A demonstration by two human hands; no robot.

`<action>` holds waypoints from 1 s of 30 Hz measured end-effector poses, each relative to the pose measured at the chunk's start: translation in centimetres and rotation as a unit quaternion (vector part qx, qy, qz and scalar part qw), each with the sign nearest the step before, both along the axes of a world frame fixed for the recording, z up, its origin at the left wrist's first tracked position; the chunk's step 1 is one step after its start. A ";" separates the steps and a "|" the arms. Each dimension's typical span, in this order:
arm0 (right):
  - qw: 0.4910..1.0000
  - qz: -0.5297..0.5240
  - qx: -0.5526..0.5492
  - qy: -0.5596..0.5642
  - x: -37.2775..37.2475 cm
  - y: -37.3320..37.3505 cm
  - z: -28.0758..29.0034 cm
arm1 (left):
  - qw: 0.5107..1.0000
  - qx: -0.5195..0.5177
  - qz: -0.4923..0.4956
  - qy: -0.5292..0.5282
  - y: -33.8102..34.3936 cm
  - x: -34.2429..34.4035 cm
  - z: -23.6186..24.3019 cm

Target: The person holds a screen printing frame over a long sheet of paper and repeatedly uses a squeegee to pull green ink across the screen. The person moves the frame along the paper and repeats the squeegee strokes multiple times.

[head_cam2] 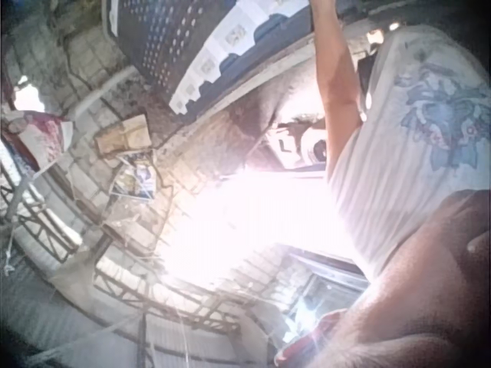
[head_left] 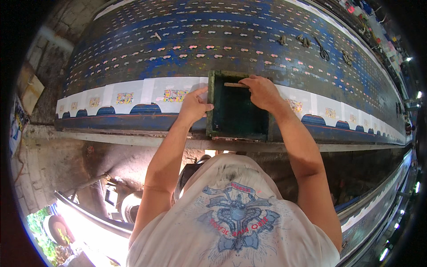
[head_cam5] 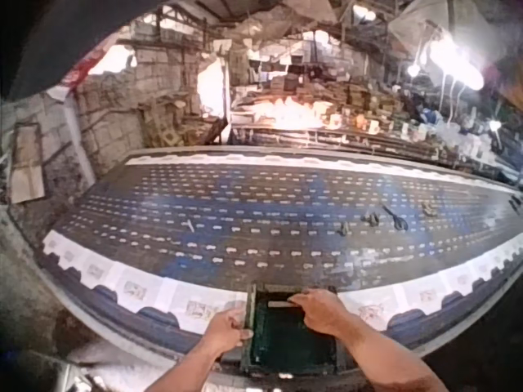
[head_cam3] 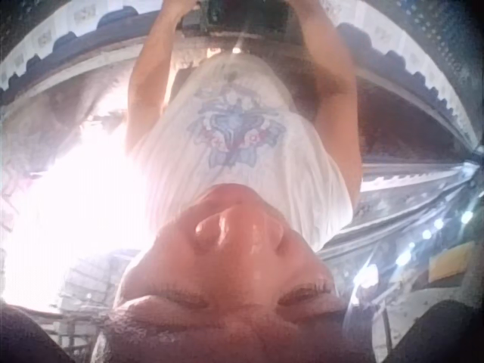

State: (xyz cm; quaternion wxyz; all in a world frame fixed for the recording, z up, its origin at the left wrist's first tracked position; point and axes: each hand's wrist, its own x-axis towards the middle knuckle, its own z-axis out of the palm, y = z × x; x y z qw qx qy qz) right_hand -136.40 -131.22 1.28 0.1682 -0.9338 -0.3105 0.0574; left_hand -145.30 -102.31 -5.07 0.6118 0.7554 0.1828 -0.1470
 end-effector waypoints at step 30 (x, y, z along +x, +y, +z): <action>0.969 -0.153 0.191 -0.045 -18.5 -4.1 -2.3 | 0.960 0.094 0.040 -0.260 -4.1 -4.4 -4.0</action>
